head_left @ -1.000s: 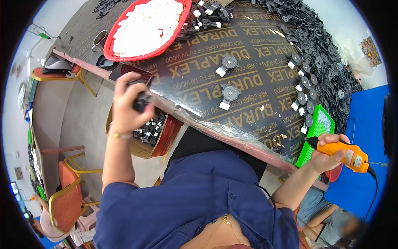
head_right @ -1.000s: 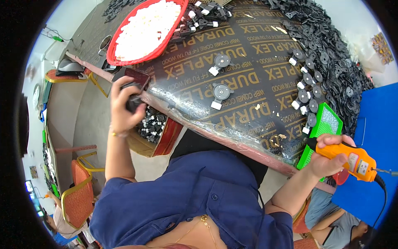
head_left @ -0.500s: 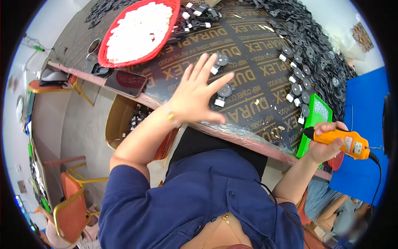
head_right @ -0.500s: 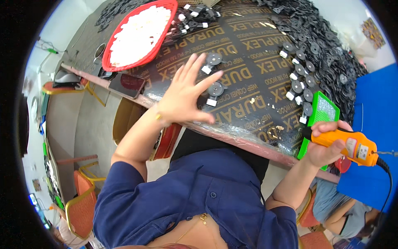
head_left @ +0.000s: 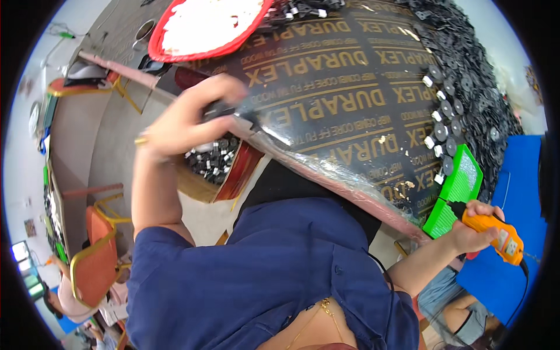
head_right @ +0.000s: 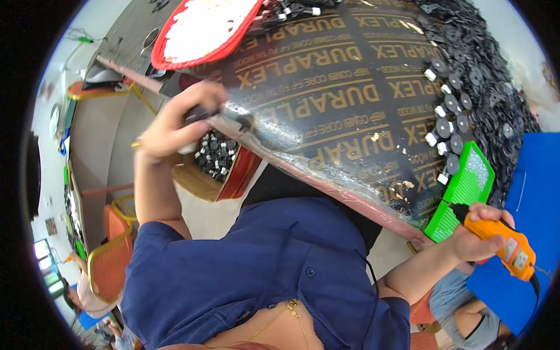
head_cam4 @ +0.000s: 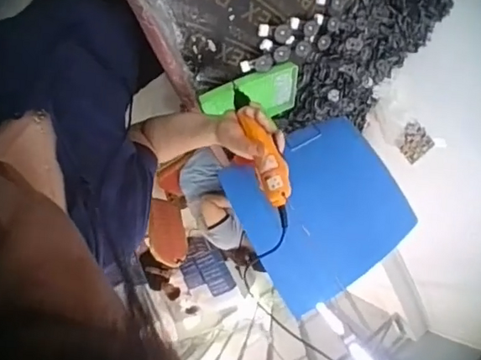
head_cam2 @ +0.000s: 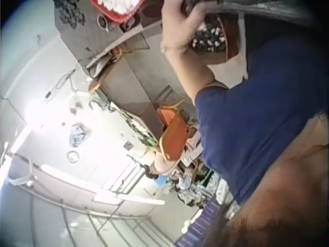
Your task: Assembling small components at a workbench using a handheld soldering tool.
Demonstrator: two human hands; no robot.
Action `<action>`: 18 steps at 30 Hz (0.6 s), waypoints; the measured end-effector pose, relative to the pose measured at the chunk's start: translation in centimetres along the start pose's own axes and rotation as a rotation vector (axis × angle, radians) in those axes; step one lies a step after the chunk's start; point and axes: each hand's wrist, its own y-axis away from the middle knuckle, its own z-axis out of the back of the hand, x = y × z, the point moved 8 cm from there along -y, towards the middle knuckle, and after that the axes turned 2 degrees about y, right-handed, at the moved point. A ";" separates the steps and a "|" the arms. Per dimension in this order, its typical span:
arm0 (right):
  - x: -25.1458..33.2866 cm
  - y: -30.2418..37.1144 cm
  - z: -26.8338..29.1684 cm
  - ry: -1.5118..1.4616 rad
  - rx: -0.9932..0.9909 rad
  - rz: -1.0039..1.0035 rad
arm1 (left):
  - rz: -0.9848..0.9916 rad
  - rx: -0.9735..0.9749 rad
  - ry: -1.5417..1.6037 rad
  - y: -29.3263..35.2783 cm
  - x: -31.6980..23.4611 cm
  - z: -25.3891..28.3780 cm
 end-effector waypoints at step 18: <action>2.4 1.5 -3.1 0.162 -0.062 0.150 | -0.536 0.151 -0.355 -18.1 -7.6 -15.9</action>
